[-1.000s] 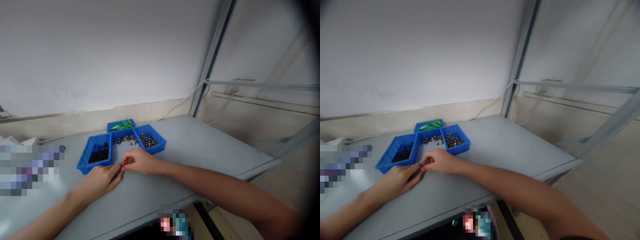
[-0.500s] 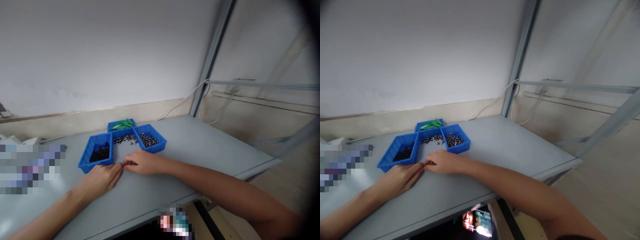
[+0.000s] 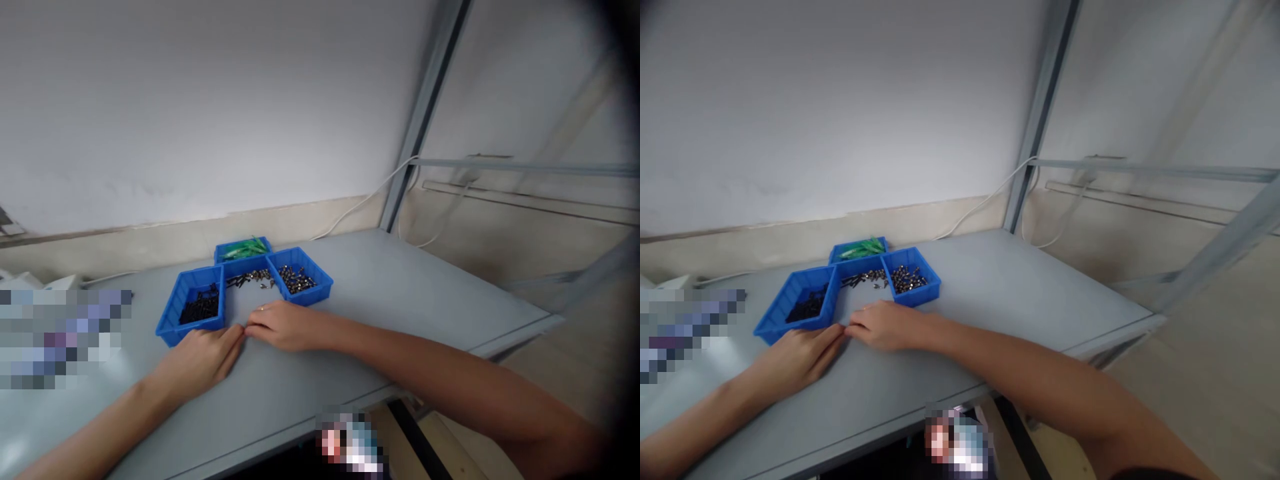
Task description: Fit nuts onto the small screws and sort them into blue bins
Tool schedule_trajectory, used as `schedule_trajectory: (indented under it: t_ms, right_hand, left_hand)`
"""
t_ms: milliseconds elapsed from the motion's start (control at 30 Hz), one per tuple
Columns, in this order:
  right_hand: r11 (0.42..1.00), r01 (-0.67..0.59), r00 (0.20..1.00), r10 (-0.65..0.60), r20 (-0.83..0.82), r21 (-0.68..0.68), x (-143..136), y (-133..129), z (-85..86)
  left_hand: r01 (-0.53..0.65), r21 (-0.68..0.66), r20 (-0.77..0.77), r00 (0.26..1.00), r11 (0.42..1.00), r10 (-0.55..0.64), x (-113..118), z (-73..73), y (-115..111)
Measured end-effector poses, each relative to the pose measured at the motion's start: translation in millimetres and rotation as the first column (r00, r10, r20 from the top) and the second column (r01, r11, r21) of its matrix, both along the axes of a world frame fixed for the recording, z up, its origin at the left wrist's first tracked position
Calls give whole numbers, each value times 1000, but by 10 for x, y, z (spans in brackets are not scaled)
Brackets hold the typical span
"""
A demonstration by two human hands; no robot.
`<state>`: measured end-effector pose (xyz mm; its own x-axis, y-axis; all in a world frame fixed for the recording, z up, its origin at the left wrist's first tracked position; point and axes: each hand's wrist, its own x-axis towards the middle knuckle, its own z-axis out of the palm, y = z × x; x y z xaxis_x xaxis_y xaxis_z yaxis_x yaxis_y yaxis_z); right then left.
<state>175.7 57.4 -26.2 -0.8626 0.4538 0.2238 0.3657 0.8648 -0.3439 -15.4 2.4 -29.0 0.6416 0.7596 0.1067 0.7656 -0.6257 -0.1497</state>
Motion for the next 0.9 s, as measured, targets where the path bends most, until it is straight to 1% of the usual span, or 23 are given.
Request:
schedule_trajectory:
  t_ms: [167, 367, 533, 700, 833, 900]
  right_hand:
    - [1000, 0, 1000, 1, -22, 3, -6, -9, -3]
    - [1000, -7, 997, 5, -78, -18, 15, -3, -33]
    - [1000, 13, 1000, -13, -17, -15, 27, -7, -13]
    - [997, 7, 998, -11, 55, 78, 31, -36, 52]
    - [995, -7, 996, -2, 85, 104, 21, -54, 80]
    - [994, -7, 996, -3, 94, 106, 14, -58, 84]
  left_hand:
    - [37, -17, -23, 999, 999, -37, -3, 7, -3]
    - [42, -13, -29, 999, 999, -43, -13, -4, 4]
    - [34, -16, -20, 999, 999, -34, -12, -2, 11]
    - [22, -17, -23, 999, 1000, -23, -7, 2, 15]
    - [7, -17, 27, 1000, 1000, -6, -12, -12, 16]
    - [-3, 4, 68, 998, 1000, 2, -18, -29, 17]
